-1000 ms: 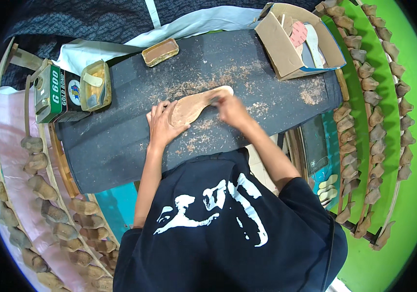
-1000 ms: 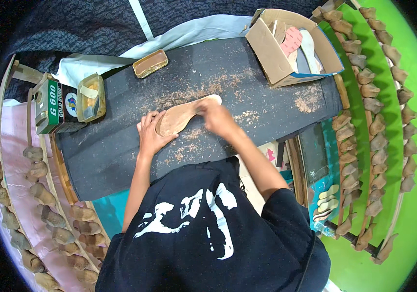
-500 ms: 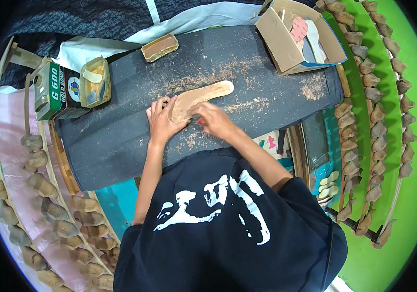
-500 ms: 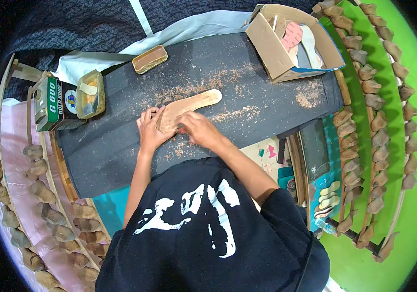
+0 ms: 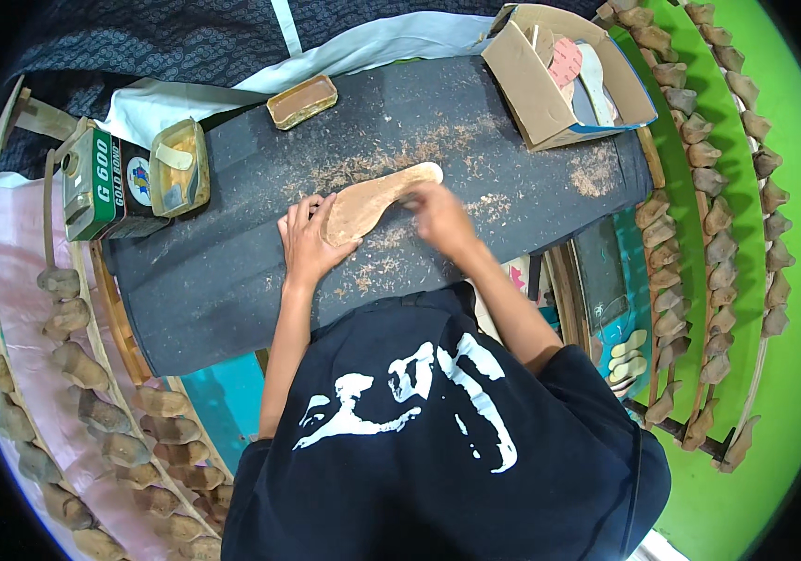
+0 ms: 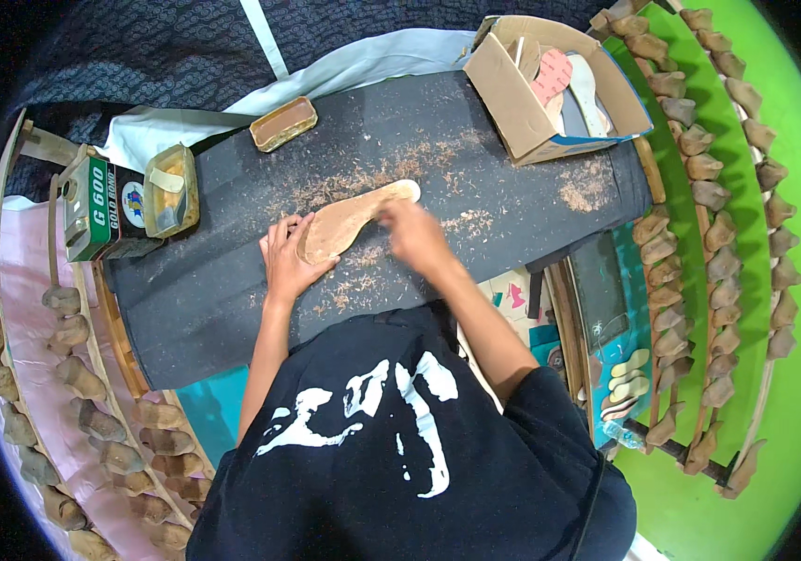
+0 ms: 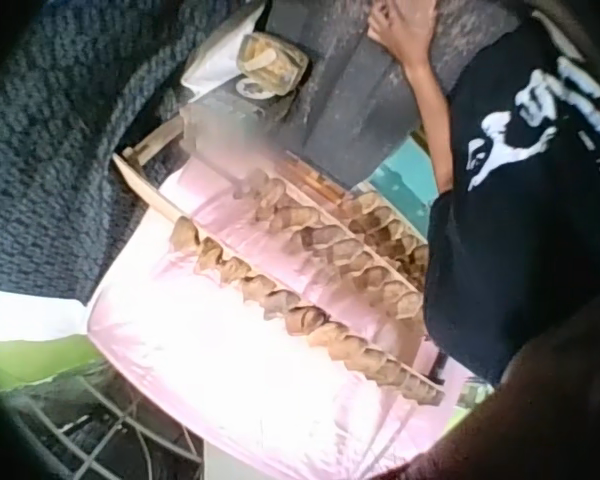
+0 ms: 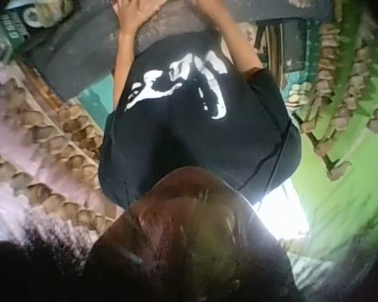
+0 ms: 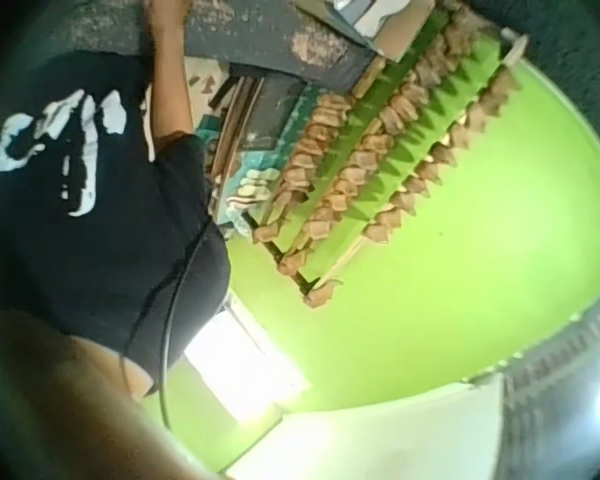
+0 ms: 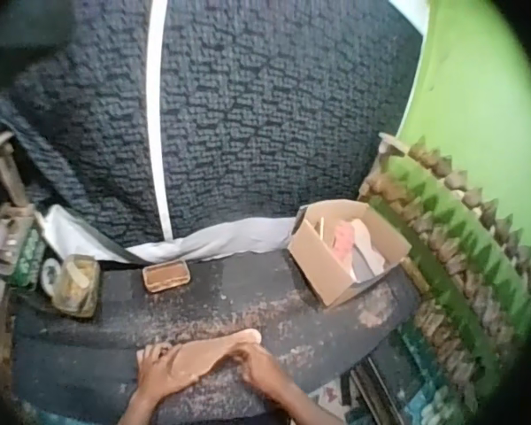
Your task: Apply adhesive to a shoe insole using a brush.
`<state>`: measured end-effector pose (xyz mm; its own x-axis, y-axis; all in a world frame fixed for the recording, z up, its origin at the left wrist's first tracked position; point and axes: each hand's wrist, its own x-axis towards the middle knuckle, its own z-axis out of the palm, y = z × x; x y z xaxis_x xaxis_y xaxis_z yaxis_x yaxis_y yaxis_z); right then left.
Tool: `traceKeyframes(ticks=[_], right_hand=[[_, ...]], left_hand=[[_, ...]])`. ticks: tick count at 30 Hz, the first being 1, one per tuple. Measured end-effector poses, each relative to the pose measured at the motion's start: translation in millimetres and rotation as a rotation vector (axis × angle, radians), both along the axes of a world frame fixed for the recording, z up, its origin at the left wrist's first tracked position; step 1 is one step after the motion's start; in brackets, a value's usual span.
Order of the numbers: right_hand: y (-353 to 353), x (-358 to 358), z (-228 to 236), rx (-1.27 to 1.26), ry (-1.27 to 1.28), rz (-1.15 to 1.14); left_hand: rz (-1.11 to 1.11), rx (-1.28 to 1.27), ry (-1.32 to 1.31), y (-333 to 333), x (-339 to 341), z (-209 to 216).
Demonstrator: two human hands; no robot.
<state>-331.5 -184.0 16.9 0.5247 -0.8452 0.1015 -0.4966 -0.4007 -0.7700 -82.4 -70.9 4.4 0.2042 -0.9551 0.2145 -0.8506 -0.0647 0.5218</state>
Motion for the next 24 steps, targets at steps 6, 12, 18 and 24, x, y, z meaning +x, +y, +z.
traceKeyframes(ticks=[6,12,18,24], right_hand=[[-28.9,-33.4,20.1,-0.232,0.064,-0.234],[-5.0,29.5,5.7,-0.247,-0.057,0.111],[-70.9,-9.2,-5.6,-0.280,0.095,-0.095],[-123.0,10.7,53.0,-0.241,-0.011,-0.147]], left_hand=[[0.000,0.011,0.011,0.8,0.3,-1.4],[0.026,0.015,0.027,2.1,1.6,-2.0],[0.087,0.010,0.049,14.8,-2.6,9.3],[0.217,0.024,0.083,58.0,25.2,4.5]])
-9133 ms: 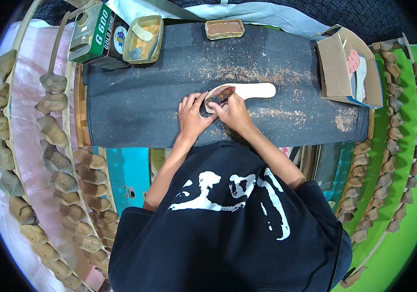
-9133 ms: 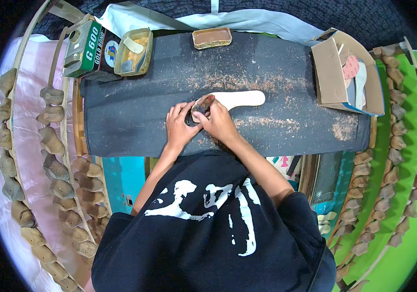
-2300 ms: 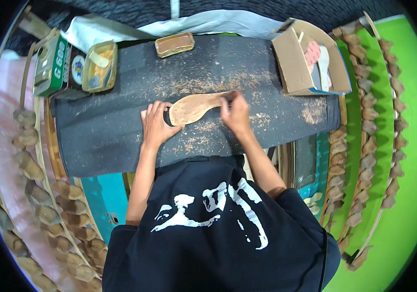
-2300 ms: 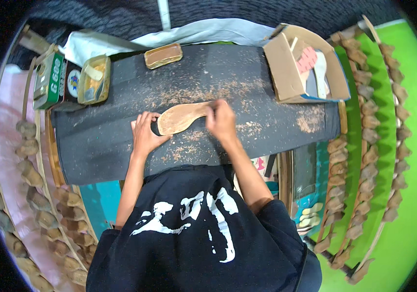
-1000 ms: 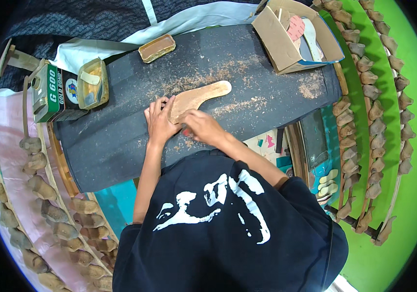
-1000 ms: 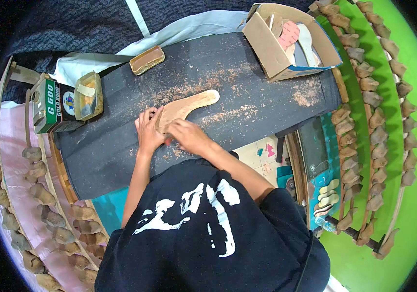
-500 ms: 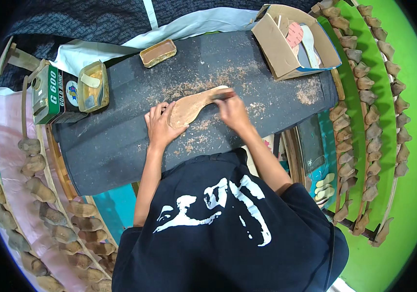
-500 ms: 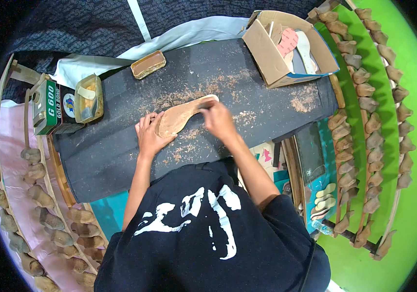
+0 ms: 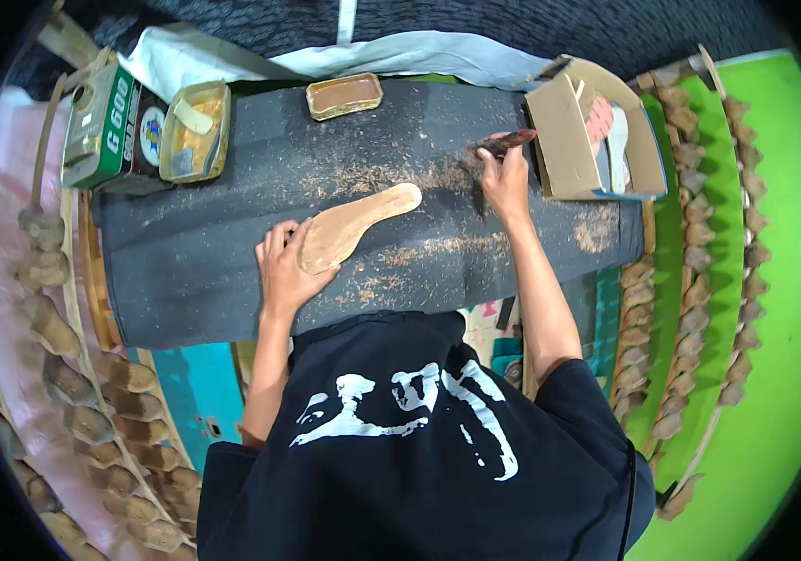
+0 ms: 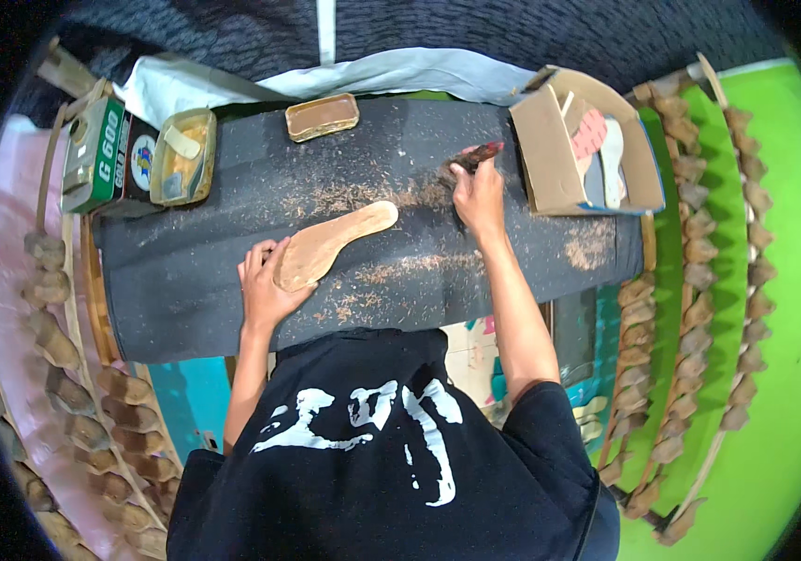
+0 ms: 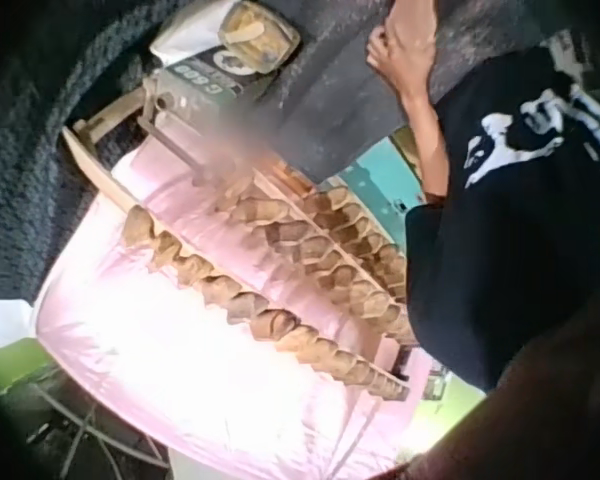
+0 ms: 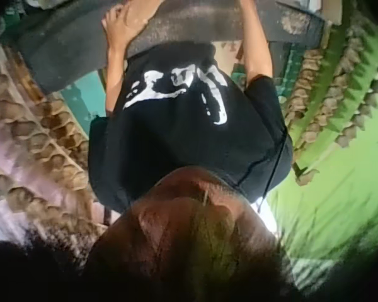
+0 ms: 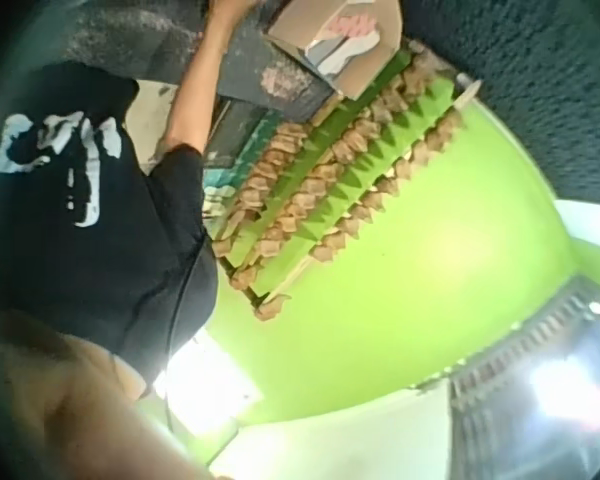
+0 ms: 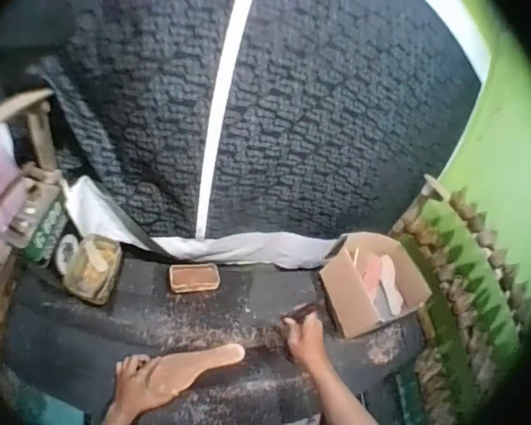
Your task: Apply adhesive to a shoe insole using a brush.
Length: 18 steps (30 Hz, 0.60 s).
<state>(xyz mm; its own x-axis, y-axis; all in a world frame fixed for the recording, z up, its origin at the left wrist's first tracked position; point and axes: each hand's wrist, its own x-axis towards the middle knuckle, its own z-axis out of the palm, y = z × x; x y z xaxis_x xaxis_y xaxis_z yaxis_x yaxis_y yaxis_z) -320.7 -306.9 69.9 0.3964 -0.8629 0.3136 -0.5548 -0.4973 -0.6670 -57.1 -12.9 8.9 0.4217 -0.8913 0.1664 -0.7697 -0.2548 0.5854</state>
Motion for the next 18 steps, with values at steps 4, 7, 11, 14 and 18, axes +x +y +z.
traceKeyframes(ticks=[4,7,11,14,18], right_hand=[[-36.3,71.3,-7.1,0.015,-0.255,0.078],[-64.5,136.5,-18.2,-0.001,-0.231,0.131],[-64.6,202.0,-20.0,-0.175,-0.097,0.312],[-61.9,214.3,-20.5,-0.078,0.072,0.325],[-60.5,218.7,-27.7,-0.012,0.153,0.329]], left_hand=[[0.012,-0.064,-0.011,-1.1,1.7,-0.4],[0.029,-0.086,-0.007,-3.9,2.9,0.4],[0.035,-0.045,0.040,-0.1,3.8,-3.0],[0.039,-0.061,0.050,-1.1,4.9,-5.2],[0.026,-0.107,0.034,-2.2,7.5,-8.8]])
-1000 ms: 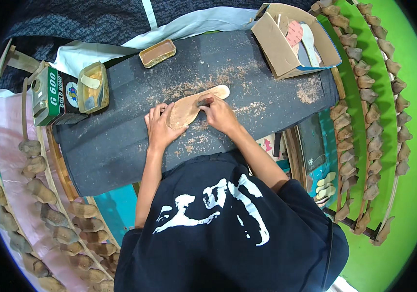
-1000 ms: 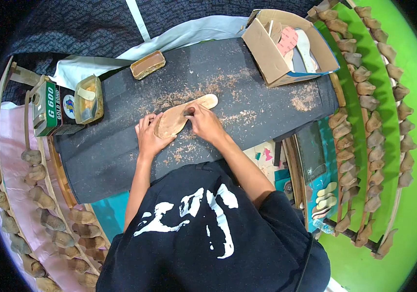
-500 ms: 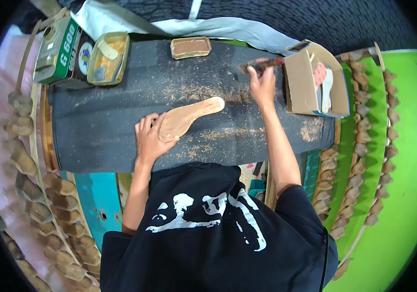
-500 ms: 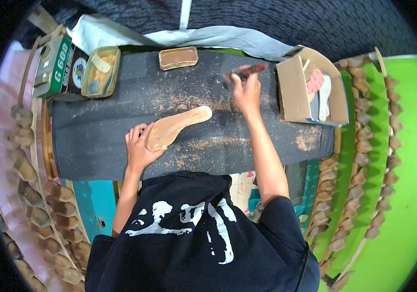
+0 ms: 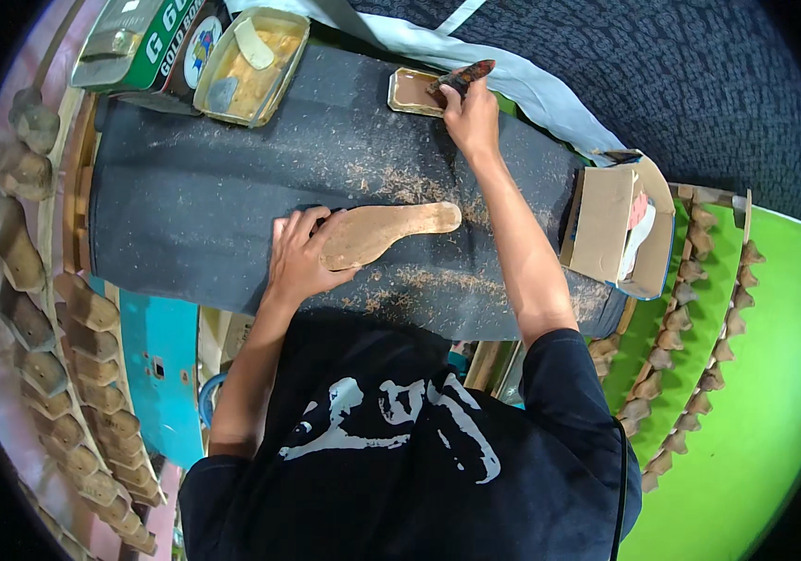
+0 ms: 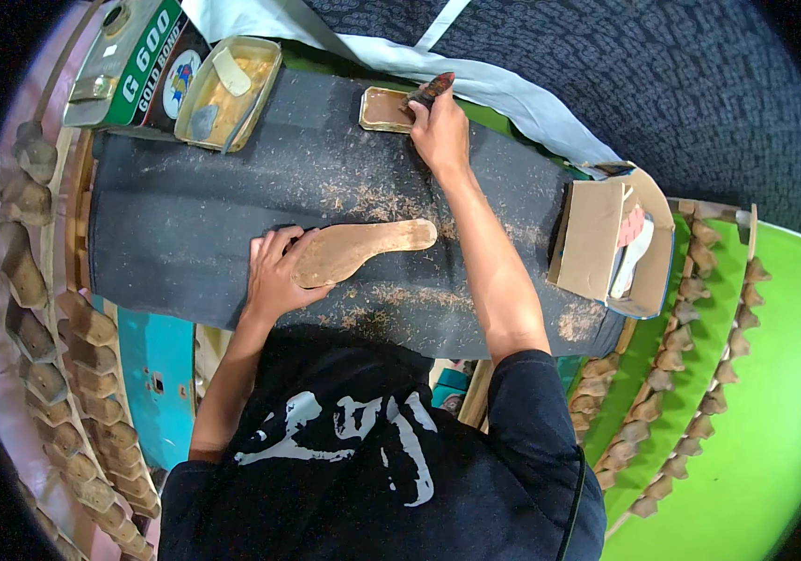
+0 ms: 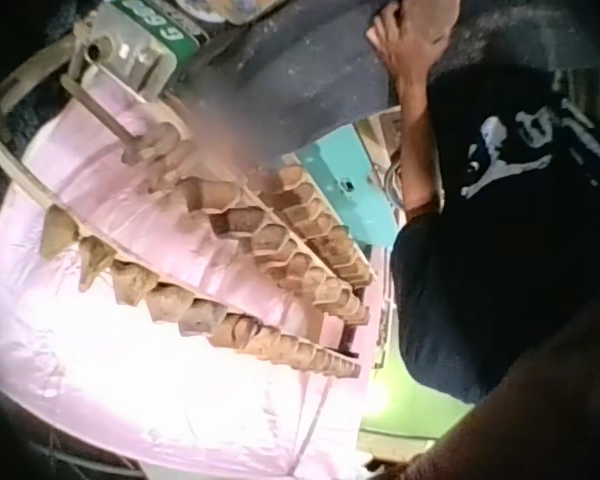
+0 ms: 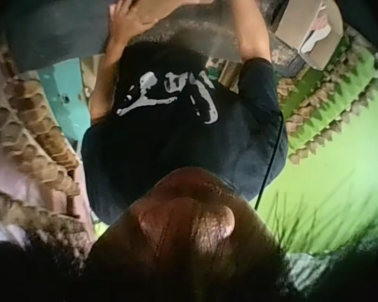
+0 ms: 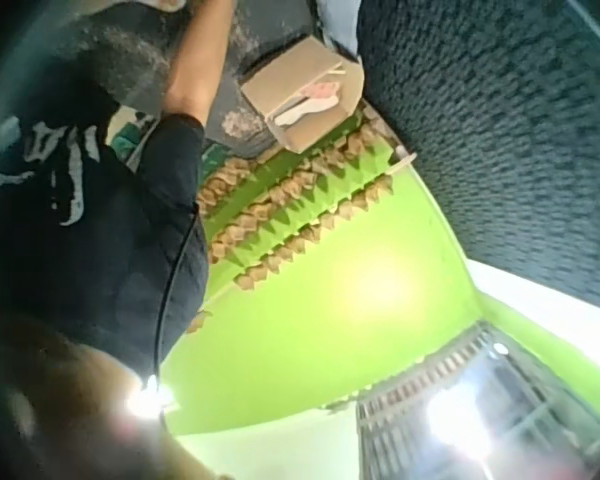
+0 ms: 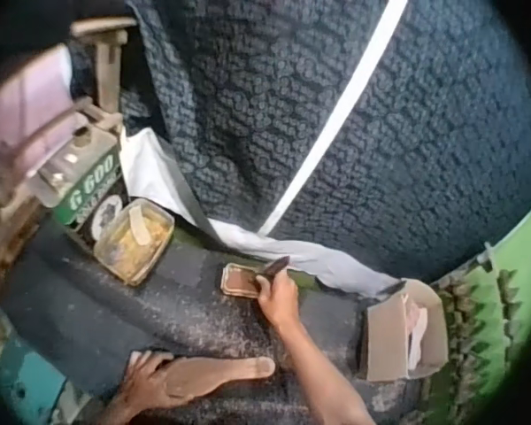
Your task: Apply adhesive to a shoe insole using a brush.
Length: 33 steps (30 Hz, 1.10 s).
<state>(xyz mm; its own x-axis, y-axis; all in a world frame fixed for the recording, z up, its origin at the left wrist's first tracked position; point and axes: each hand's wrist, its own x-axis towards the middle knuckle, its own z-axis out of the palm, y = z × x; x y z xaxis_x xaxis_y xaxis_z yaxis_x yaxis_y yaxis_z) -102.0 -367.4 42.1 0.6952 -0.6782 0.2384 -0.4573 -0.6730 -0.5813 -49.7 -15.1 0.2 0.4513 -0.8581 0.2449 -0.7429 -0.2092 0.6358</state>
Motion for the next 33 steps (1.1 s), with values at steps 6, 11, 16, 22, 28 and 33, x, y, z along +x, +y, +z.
traceKeyframes(ticks=[6,11,16,22,28,33], right_hand=[[3.9,5.7,-7.2,-0.031,-0.021,0.033],[6.0,5.6,-4.3,-0.048,0.021,0.025],[3.7,-5.7,-0.4,-0.058,-0.008,-0.049],[44.3,-88.1,23.6,0.154,-0.138,-0.157],[110.4,-167.4,-17.5,0.131,-0.038,-0.138],[108.2,-158.4,-15.2,0.167,-0.088,-0.253]], left_hand=[[0.010,0.073,0.042,2.3,0.9,2.1],[0.007,0.074,0.038,1.0,0.7,1.2],[0.000,0.063,0.032,2.2,-0.2,2.4],[0.008,0.049,0.042,3.0,-1.0,2.2],[-0.014,0.032,0.036,-1.1,1.3,4.2],[-0.022,0.081,-0.011,0.4,-1.1,2.3]])
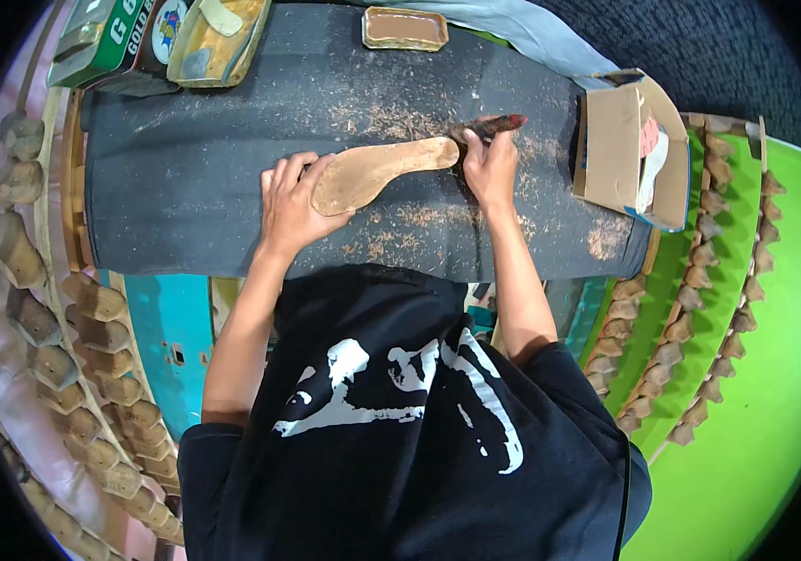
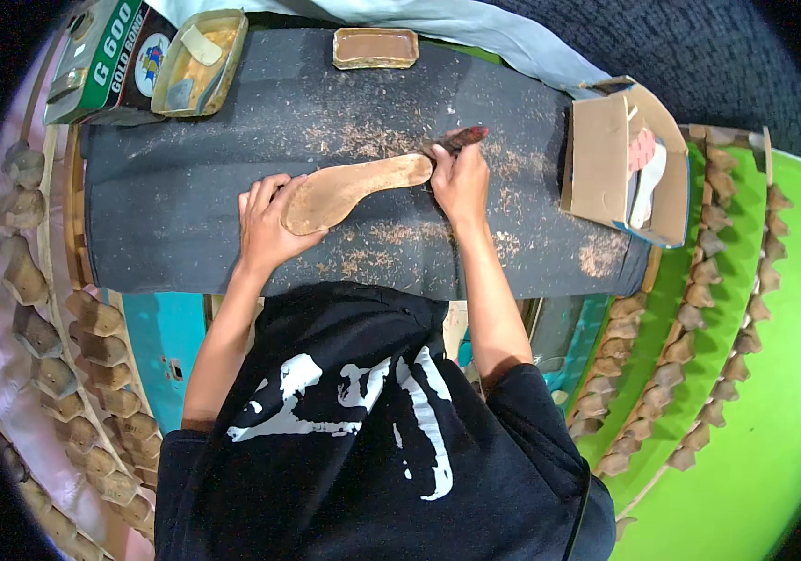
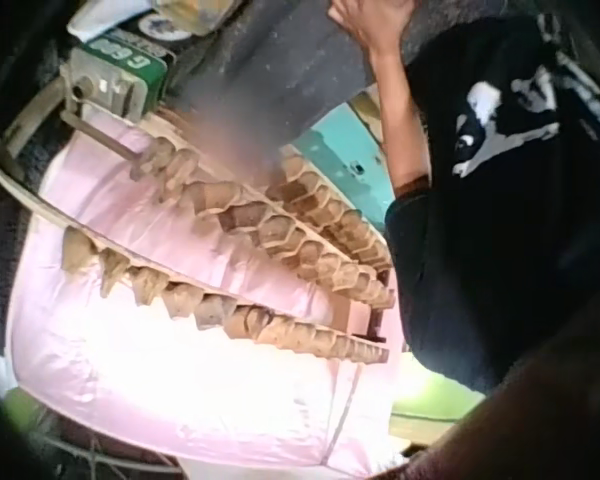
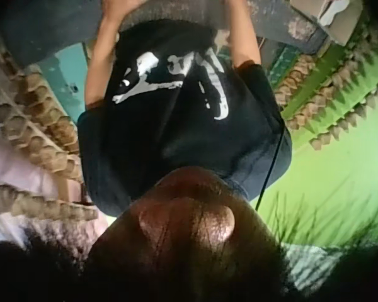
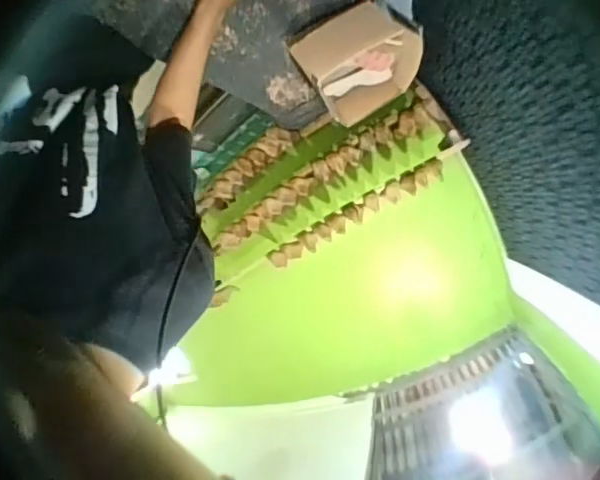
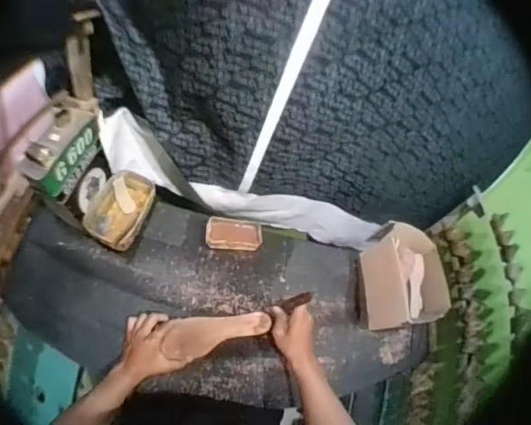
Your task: Apply adhesive to a shoe insole using a brush.
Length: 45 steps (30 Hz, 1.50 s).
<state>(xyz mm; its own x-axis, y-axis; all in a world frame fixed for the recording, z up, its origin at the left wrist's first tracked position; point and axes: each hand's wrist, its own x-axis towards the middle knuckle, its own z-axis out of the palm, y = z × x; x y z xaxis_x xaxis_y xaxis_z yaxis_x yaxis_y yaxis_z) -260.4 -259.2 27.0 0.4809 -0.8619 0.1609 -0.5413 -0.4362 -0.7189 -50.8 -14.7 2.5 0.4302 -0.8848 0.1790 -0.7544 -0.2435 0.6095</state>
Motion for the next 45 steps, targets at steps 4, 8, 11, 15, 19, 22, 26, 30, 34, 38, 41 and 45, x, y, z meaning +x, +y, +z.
traceKeyframes(ticks=[4,8,11,15,19,22,26,30,34,38,41,45], right_hand=[[14.1,-4.7,-0.4,-0.094,0.094,0.154],[7.7,-9.4,-2.0,-0.068,0.086,-0.022],[10.3,-6.3,-4.7,-0.082,0.019,0.219],[-2.9,-0.7,-4.0,-0.089,0.126,0.131],[-5.0,3.5,1.2,-0.046,0.085,0.214],[-7.6,7.5,7.3,-0.032,0.279,0.163],[-4.4,1.4,14.4,-0.019,0.052,0.231],[-0.2,-2.6,1.6,-0.136,0.188,0.193],[20.8,-14.1,21.3,0.077,-0.019,0.154],[25.7,-30.1,-14.3,-0.069,0.011,0.063],[40.9,-30.0,-11.6,-0.076,-0.085,0.050],[40.6,-29.7,-19.1,-0.184,-0.037,0.070]], left_hand=[[-0.002,0.018,-0.019,1.3,-2.5,-1.1],[-0.003,0.038,-0.028,1.4,-5.0,0.0],[-0.004,0.034,-0.041,-1.3,-2.6,1.6],[0.017,0.031,-0.049,3.8,-4.6,-1.5],[0.009,0.013,-0.045,2.6,-3.7,-3.0],[0.008,0.007,-0.043,1.8,-5.7,-4.4],[0.004,-0.004,-0.052,1.3,-4.3,-4.8],[0.013,0.010,-0.043,2.2,-4.3,-3.3],[0.012,0.013,-0.047,5.6,-4.8,-4.2],[0.008,0.033,-0.036,2.5,-4.8,-0.3],[0.005,-0.002,-0.052,1.5,-3.6,-4.9],[0.008,0.012,-0.034,3.6,-5.2,-3.4]])
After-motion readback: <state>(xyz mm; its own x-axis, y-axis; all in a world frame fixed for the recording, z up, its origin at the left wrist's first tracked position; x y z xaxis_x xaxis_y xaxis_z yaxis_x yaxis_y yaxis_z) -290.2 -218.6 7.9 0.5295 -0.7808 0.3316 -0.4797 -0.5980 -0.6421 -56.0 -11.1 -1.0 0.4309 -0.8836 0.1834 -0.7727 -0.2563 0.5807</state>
